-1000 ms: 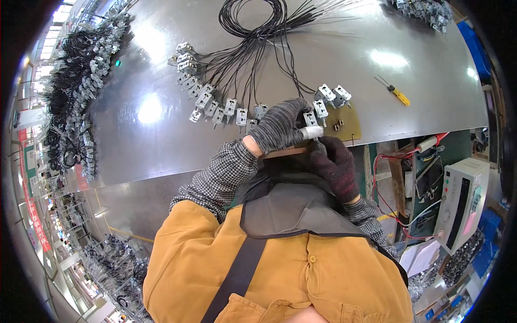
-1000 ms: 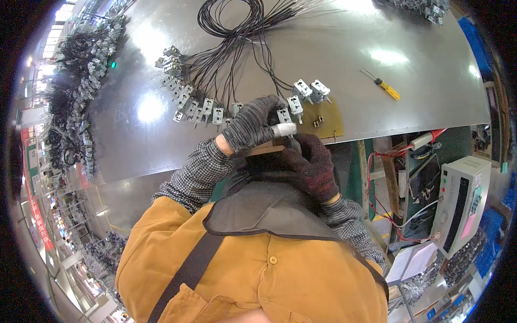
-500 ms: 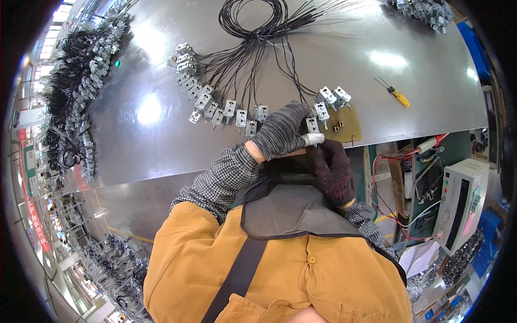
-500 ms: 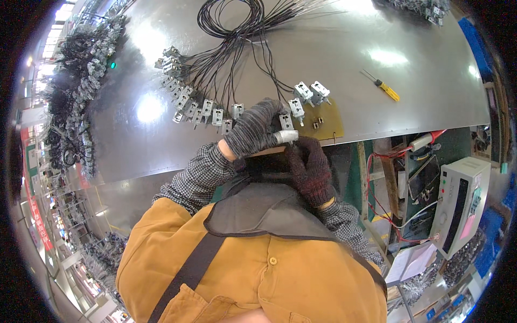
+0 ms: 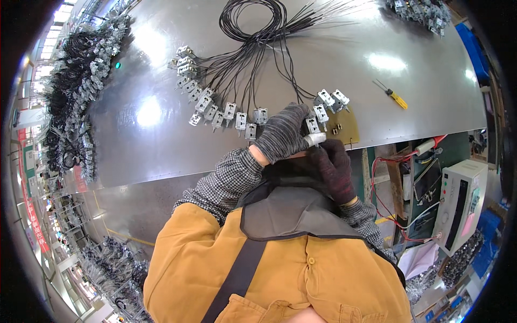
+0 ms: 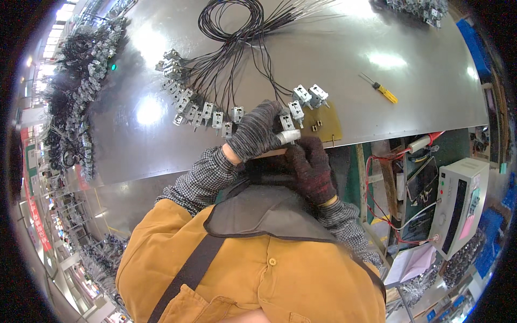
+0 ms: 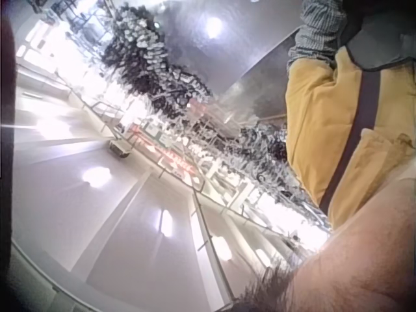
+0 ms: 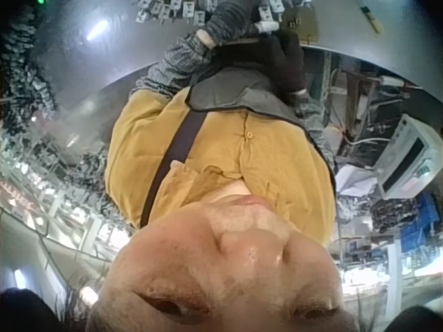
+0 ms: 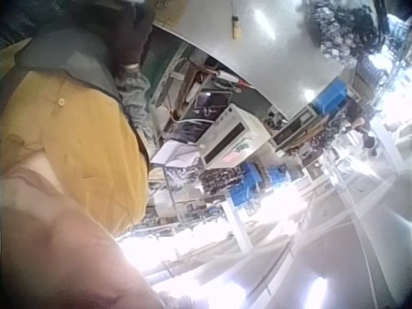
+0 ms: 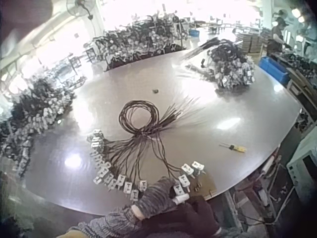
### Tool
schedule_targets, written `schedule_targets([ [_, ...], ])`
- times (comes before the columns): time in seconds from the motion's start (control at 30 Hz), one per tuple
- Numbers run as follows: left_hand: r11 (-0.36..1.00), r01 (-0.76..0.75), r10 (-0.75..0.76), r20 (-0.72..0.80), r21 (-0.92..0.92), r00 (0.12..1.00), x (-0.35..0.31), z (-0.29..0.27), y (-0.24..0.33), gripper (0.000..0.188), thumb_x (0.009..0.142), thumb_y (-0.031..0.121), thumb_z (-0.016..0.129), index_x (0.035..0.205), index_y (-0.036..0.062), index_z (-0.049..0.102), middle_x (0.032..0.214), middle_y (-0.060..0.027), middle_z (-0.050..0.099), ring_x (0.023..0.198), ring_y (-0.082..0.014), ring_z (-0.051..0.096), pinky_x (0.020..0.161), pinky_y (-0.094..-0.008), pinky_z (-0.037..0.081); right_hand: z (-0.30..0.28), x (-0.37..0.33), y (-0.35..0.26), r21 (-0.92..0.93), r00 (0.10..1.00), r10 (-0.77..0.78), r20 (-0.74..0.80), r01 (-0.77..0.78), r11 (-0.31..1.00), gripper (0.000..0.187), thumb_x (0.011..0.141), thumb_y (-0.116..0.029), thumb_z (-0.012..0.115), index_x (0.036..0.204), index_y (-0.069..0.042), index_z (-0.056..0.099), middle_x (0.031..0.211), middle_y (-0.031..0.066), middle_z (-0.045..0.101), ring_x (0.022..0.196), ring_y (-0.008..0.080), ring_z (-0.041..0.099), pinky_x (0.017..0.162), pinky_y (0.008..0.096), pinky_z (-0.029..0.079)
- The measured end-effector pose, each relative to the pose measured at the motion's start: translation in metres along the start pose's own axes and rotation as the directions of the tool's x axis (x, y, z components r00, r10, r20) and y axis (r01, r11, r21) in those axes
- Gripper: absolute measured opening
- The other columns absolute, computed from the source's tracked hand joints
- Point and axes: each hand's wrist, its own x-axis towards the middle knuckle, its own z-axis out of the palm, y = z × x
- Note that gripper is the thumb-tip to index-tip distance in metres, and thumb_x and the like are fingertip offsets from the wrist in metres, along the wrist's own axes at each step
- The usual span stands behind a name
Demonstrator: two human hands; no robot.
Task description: Connect individual wires from a large bundle into specific electrical components on an assembly board.
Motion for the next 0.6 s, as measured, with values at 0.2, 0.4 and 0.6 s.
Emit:
schedule_targets([
  [0.2,1.0,0.019,-0.018,0.011,-0.022,1.0,0.001,0.0,0.002,0.059,0.08,0.043,0.091,0.114,0.0016,0.067,0.098,-0.0178,0.068,0.087,-0.033,0.072,0.079,-0.0417,0.059,-0.015,-0.005,0.003,0.67,0.656,0.234,0.718,-0.56,-0.487,0.027,0.104,-0.024,0.065,0.122,-0.004,0.059,0.093,0.0071,0.068,0.073,0.0188,0.063,0.067,0.0325,0.053],
  [0.4,0.999,0.038,-0.038,0.008,-0.034,0.999,0.001,-0.002,0.005,0.058,0.082,0.042,0.09,0.114,-0.0001,0.065,0.099,-0.0182,0.069,0.089,-0.0314,0.072,0.08,-0.0404,0.059,-0.009,0.007,-0.013,-0.168,0.987,0.155,0.045,-0.146,0.975,0.026,0.107,-0.024,0.058,0.115,0.0,0.06,0.099,0.0118,0.069,0.077,0.0231,0.067,0.069,0.0361,0.056],
  [0.6,0.923,0.127,-0.144,-0.021,-0.364,0.989,0.002,0.006,0.008,0.057,0.087,0.035,0.088,0.122,-0.0018,0.061,0.104,-0.017,0.069,0.093,-0.0253,0.071,0.081,-0.0378,0.058,-0.005,-0.015,-0.002,0.661,0.734,0.603,0.311,-0.623,0.418,0.031,0.11,-0.034,0.054,0.122,-0.007,0.064,0.106,0.0065,0.068,0.087,0.0196,0.066,0.07,0.0355,0.057],
])
